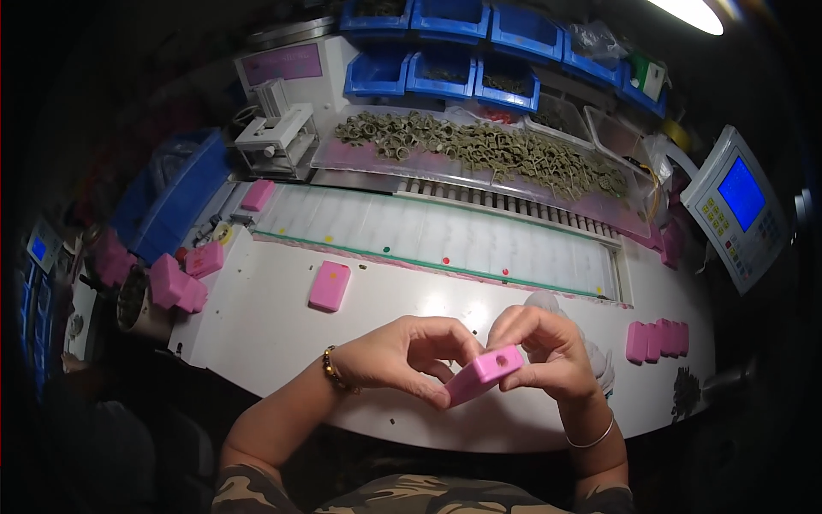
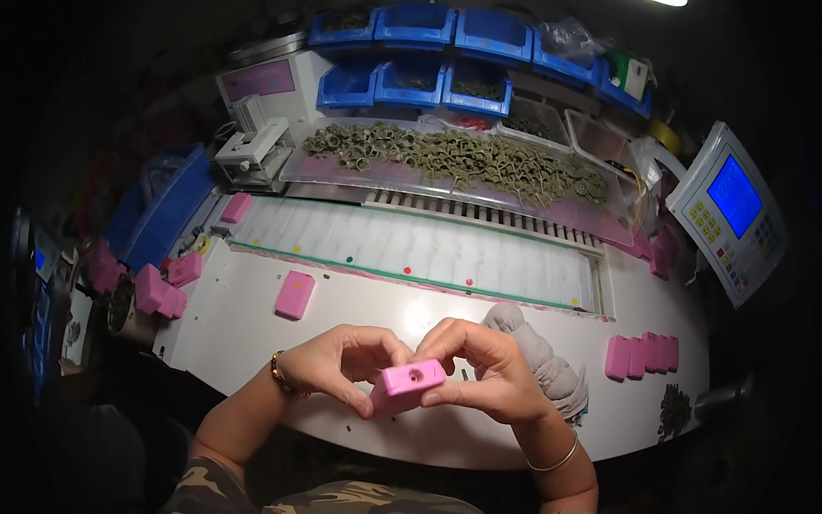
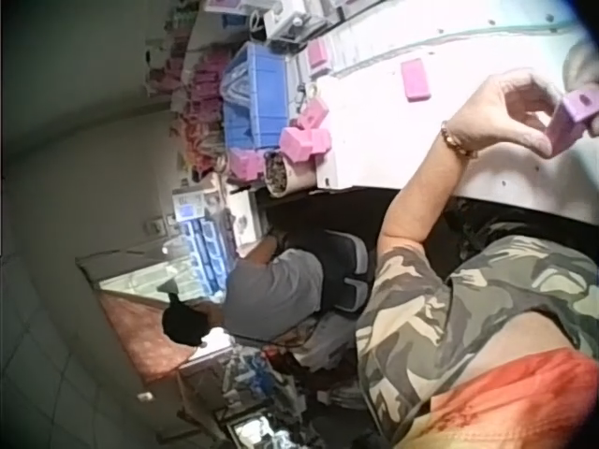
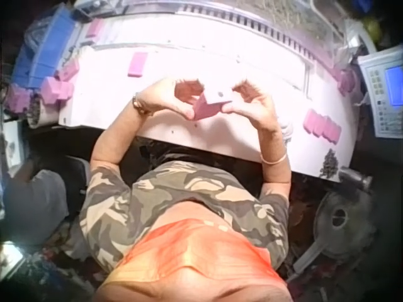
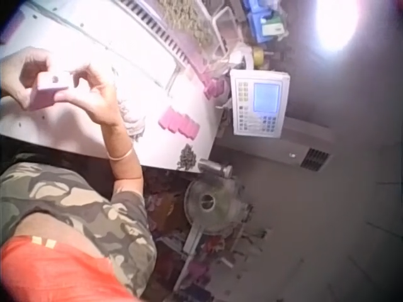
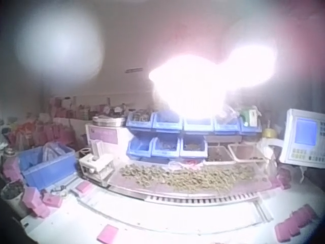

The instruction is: Assembling small decorative components and hardware into pink plastic jewelry or toy cases at a production station.

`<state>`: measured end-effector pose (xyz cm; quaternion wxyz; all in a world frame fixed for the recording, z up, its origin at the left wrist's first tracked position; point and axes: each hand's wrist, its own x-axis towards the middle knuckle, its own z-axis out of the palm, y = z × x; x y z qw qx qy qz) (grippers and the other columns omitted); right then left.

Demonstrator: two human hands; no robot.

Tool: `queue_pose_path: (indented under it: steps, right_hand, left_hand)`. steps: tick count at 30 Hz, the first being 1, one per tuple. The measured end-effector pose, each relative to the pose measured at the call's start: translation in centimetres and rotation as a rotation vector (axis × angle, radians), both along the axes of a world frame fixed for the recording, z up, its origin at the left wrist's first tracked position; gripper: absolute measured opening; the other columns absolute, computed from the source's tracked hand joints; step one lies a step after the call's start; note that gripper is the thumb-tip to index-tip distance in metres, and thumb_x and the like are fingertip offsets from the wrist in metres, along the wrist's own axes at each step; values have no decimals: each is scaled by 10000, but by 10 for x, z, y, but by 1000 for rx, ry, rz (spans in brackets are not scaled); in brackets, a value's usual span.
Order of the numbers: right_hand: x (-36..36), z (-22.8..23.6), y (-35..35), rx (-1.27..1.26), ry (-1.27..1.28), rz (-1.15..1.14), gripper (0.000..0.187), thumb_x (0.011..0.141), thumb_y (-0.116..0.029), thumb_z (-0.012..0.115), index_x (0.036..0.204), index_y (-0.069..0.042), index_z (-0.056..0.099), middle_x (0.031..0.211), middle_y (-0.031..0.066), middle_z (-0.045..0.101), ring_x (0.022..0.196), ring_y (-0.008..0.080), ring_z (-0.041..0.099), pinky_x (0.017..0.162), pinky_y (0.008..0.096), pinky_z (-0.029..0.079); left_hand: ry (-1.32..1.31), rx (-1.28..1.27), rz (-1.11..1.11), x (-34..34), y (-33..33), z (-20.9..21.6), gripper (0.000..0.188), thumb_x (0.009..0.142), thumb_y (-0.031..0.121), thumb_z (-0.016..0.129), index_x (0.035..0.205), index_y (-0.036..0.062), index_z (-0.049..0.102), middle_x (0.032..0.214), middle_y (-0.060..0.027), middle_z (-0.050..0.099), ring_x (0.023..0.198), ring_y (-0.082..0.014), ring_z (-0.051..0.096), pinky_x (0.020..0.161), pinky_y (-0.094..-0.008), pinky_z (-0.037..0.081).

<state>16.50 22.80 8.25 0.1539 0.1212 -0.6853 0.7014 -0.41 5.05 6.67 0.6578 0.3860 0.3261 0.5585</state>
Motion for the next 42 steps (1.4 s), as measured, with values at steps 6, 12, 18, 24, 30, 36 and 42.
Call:
queue_pose_path:
  steps: [6,12,18,24,30,36,42]
  right_hand:
    - [0,-7,4,478,-269,-622,583,792,-74,775,1322,-52,532,1186,70,581,945,125,548,687,231,470]
    - [18,-19,-1,401,-393,-519,644,776,-69,786,1354,-59,503,1240,97,537,944,137,549,639,220,480]
    - [16,-16,-7,394,-436,-464,530,777,-45,775,1269,-72,581,1242,58,535,959,130,556,695,226,463]
    - [13,-25,-7,436,-377,-427,485,805,-93,772,1254,-69,591,1214,81,536,920,143,573,622,230,477]
    - [0,-24,-18,214,-504,-299,536,797,-130,798,1261,-67,538,1230,83,523,974,144,563,666,228,472]
    - [-11,-19,-30,310,-220,-259,608,760,-169,819,1260,-81,485,1201,87,513,1021,196,536,754,300,481]
    - [1,2,-28,331,-126,-205,511,788,-46,767,1233,-69,515,1201,96,512,1095,214,547,845,328,519]
  left_hand:
    - [802,-208,646,-46,36,-17,340,725,61,826,964,47,585,1087,-50,558,926,-113,613,784,-246,526]
    - [1582,-495,1246,-155,29,-59,310,716,248,781,927,63,651,1046,-162,598,1007,-348,604,889,-411,503]
    - [1859,-449,1348,-156,21,-50,523,747,408,786,1078,48,602,1151,-178,551,1040,-365,584,916,-443,482]
    - [1669,-660,912,-79,-23,-26,614,783,388,773,1204,17,524,1197,-191,520,1071,-381,553,942,-432,463]
    - [785,-395,701,-14,-19,-21,682,733,152,831,1324,49,505,1162,-105,504,1060,-220,565,888,-330,504]
    - [819,219,550,26,6,-10,822,754,125,805,1477,99,415,1096,-84,475,1028,-214,500,969,-335,434]
    - [753,288,301,4,4,12,860,737,129,836,1481,45,413,1082,-50,512,1020,-178,474,969,-306,395]
